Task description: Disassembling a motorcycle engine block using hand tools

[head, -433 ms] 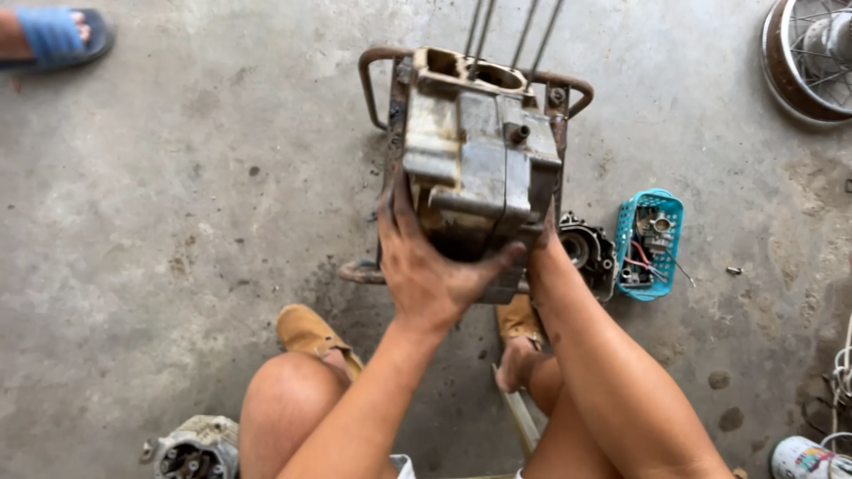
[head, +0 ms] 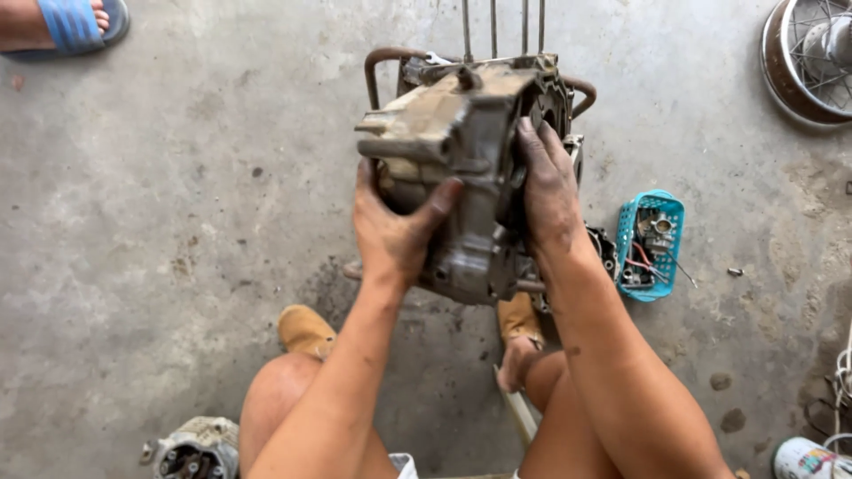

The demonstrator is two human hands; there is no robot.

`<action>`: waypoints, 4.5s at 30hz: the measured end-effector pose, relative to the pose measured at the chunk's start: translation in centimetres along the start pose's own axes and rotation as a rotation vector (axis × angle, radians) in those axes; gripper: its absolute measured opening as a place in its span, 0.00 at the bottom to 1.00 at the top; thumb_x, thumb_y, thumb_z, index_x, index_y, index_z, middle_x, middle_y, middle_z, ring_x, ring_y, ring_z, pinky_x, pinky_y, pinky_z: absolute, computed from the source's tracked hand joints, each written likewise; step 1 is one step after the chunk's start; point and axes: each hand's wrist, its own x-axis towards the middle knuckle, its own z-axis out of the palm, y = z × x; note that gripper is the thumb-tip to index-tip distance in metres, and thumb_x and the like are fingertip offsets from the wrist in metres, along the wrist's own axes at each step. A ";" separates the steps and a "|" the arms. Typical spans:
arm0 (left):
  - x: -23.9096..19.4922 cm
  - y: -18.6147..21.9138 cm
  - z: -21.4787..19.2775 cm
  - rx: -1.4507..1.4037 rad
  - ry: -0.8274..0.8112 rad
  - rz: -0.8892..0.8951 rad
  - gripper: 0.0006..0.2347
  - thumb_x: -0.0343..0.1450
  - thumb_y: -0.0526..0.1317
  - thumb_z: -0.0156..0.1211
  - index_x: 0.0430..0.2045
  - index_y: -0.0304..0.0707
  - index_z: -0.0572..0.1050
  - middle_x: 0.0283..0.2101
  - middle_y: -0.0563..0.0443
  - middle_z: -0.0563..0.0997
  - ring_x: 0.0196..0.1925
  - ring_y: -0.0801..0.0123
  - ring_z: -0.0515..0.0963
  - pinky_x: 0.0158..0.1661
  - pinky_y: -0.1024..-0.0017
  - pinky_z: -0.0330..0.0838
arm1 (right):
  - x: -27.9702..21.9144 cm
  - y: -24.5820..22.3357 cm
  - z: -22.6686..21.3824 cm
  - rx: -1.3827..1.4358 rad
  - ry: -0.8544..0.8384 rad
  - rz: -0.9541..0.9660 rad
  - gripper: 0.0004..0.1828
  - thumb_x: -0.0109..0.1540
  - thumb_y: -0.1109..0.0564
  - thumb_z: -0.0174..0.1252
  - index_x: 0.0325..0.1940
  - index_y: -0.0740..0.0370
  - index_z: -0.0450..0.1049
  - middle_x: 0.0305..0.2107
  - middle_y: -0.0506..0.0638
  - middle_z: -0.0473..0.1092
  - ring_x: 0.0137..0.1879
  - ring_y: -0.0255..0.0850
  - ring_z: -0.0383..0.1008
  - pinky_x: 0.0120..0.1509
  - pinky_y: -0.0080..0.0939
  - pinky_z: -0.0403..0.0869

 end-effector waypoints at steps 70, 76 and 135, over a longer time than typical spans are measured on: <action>-2.3 -2.6 5.0 0.904 -0.457 0.467 0.45 0.46 0.53 0.83 0.58 0.36 0.69 0.49 0.39 0.79 0.67 0.22 0.62 0.66 0.38 0.56 | 7.7 22.9 -4.3 1.059 0.105 0.549 0.24 0.61 0.42 0.58 0.48 0.64 0.79 0.44 0.63 0.78 0.51 0.57 0.80 0.64 0.59 0.75; -1.6 0.7 1.1 0.669 -0.444 0.445 0.46 0.39 0.49 0.85 0.54 0.41 0.71 0.47 0.44 0.81 0.58 0.25 0.70 0.60 0.41 0.63 | 4.8 15.6 -2.5 0.961 0.204 0.578 0.21 0.60 0.47 0.59 0.47 0.66 0.80 0.37 0.62 0.80 0.42 0.52 0.83 0.55 0.55 0.79; 1.0 -1.4 -1.0 1.122 -0.275 0.368 0.37 0.79 0.67 0.33 0.78 0.47 0.38 0.80 0.43 0.32 0.82 0.50 0.30 0.76 0.36 0.25 | 5.8 16.4 -8.8 0.398 0.325 0.381 0.25 0.69 0.43 0.40 0.55 0.58 0.76 0.46 0.47 0.76 0.47 0.35 0.73 0.54 0.34 0.73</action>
